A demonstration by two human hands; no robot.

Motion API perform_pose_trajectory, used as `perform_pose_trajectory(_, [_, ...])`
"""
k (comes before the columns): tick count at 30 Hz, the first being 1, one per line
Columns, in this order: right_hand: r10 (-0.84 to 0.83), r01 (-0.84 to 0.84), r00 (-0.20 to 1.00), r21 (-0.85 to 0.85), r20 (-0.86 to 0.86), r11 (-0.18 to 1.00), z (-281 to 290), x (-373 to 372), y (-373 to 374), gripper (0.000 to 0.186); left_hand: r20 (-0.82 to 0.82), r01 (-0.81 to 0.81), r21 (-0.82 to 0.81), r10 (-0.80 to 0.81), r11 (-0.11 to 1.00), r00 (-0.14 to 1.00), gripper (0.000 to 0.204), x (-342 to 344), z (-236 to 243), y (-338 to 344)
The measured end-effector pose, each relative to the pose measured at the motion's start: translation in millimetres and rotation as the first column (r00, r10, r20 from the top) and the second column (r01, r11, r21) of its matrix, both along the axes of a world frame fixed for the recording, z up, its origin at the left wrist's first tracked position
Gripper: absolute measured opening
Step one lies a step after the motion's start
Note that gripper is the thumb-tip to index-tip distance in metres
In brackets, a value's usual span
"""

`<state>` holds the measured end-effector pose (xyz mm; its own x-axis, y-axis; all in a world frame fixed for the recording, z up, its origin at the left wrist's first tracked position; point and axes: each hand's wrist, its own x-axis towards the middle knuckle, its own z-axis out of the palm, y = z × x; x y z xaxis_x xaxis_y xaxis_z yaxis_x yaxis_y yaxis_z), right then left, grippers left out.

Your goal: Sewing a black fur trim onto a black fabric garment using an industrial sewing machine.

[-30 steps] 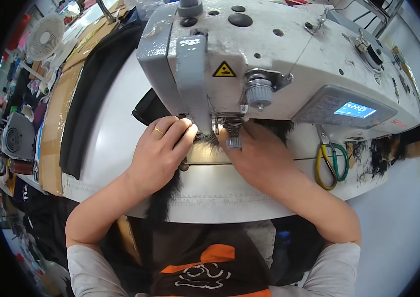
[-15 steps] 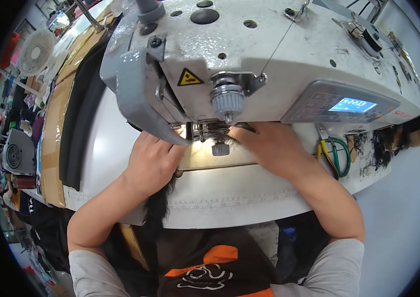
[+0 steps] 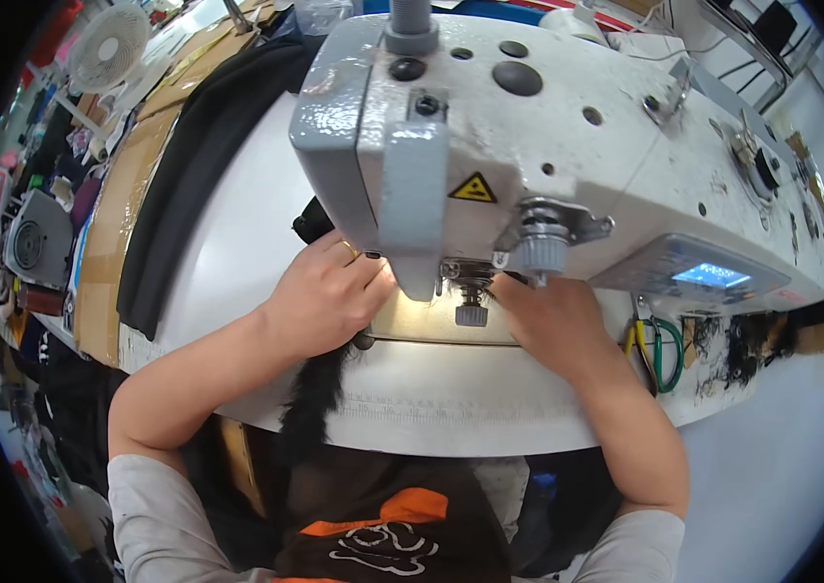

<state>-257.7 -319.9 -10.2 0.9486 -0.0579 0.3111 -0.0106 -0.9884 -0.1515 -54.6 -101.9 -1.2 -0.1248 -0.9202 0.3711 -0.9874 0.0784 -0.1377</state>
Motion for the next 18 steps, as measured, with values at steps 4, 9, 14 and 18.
perform_pose_trajectory(4, [-0.024, 0.023, 0.999, -0.043, -0.041, 0.999, -5, -2, -2, 0.023, -0.009, 0.035, -0.099, -0.036, 0.995, 0.999, 0.018, 5, -4, -2])
perform_pose_trajectory(9, [-0.038, 0.037, 0.999, -0.052, -0.019, 0.998, -6, -3, -2, 0.023, -0.004, 0.061, -0.127, -0.062, 0.99, 0.998, 0.013, 12, -3, -7])
perform_pose_trajectory(14, [-0.053, 0.051, 0.998, -0.033, -0.046, 0.998, -7, -4, -2, 0.024, -0.001, 0.036, -0.093, -0.036, 0.995, 0.999, 0.012, 9, 4, -6])
perform_pose_trajectory(18, [-0.039, 0.038, 0.999, -0.045, -0.027, 0.998, -8, -3, -5, 0.021, 0.047, 0.066, -0.047, -0.064, 0.997, 0.997, 0.014, 8, 3, -8])
